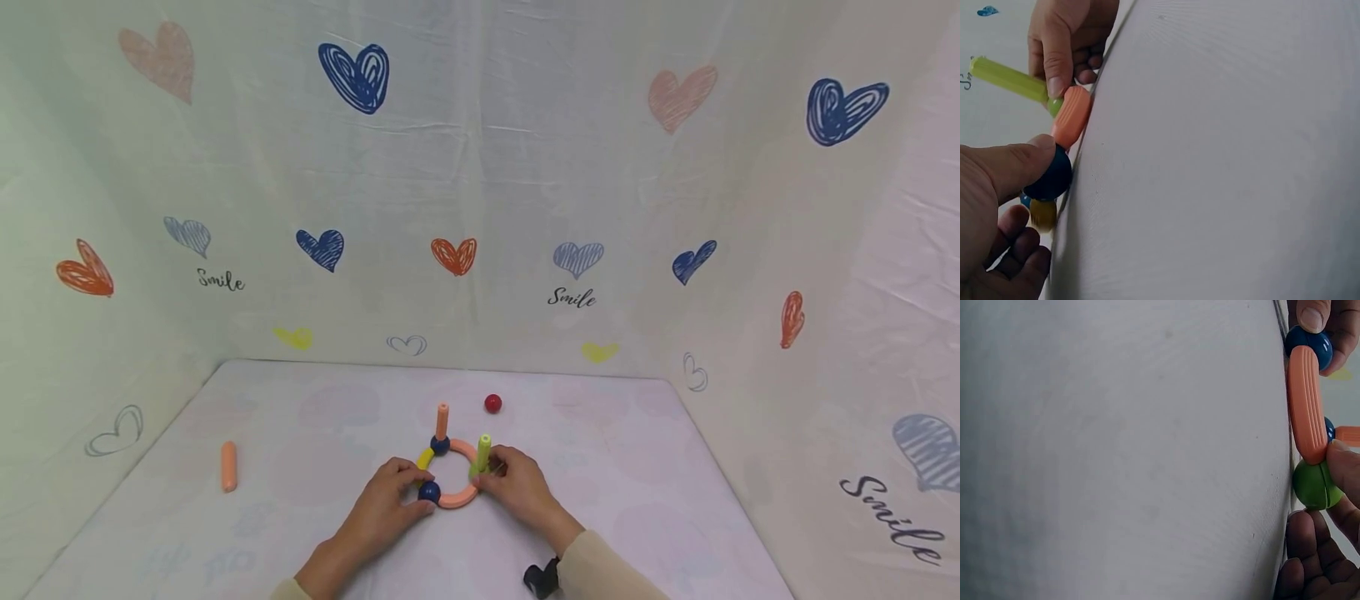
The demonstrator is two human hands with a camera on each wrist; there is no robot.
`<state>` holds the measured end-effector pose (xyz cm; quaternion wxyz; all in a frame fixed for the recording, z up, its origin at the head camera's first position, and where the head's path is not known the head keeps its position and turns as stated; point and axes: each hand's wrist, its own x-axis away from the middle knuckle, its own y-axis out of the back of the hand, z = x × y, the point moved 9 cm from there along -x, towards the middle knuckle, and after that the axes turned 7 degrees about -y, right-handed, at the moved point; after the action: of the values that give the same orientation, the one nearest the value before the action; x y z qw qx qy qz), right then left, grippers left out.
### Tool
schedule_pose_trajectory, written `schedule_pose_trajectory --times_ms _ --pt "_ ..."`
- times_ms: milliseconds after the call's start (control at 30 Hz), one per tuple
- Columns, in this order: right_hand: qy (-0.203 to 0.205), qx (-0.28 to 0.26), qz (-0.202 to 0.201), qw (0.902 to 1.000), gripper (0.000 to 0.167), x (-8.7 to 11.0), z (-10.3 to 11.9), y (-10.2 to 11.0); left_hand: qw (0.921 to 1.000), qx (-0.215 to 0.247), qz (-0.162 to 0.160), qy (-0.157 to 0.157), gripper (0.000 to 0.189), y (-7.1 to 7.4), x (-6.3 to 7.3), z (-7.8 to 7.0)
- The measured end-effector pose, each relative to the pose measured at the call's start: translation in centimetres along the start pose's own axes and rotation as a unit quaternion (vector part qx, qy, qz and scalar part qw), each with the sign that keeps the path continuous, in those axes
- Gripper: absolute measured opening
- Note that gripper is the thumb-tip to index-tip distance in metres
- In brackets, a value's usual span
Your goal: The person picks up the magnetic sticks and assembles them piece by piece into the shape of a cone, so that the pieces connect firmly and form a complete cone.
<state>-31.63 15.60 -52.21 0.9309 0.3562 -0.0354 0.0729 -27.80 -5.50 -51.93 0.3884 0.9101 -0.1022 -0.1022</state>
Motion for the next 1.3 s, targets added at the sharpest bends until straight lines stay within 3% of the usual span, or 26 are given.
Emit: schedule_pose_trajectory --times_ms 167,300,433,600,733,833,933,1067,1300 --pt "0.01 -0.002 0.001 0.9999 0.036 0.0 -0.1 0.1 1.0 0.008 -0.005 -0.002 0.038 0.6 0.4 0.3" --pt "0.015 -0.008 0.011 0.9998 0.036 0.0 -0.2 0.0 0.9992 0.002 -0.039 0.011 0.029 2.8 1.0 1.3" --pt "0.021 -0.005 0.016 0.9996 0.038 0.0 -0.2 0.0 0.9929 -0.003 -0.114 0.035 0.02 6.9 1.7 3.4" --pt "0.026 -0.004 0.016 0.9995 0.038 0.0 -0.2 0.0 0.9775 -0.005 -0.203 0.056 0.021 13.0 3.4 7.1" --pt "0.029 -0.006 0.018 0.9994 0.037 0.0 -0.3 -0.1 0.9645 -0.015 -0.243 0.103 0.027 17.1 5.2 10.4" --pt "0.03 -0.009 0.019 0.9993 0.037 0.0 -0.3 -0.1 0.9557 -0.011 -0.259 0.139 0.032 19.2 6.5 12.6" --pt "0.029 -0.012 0.02 0.9993 0.036 0.1 -0.3 -0.1 0.9477 -0.004 -0.268 0.173 0.038 20.5 7.5 14.6" --pt "0.03 -0.015 0.02 0.9992 0.037 0.1 -0.2 -0.1 0.9407 0.011 -0.266 0.21 0.046 21.0 8.4 16.7" --pt "0.031 -0.013 0.017 0.9993 0.039 0.0 -0.3 -0.2 0.9401 0.011 -0.247 0.234 0.049 20.4 8.3 18.9"
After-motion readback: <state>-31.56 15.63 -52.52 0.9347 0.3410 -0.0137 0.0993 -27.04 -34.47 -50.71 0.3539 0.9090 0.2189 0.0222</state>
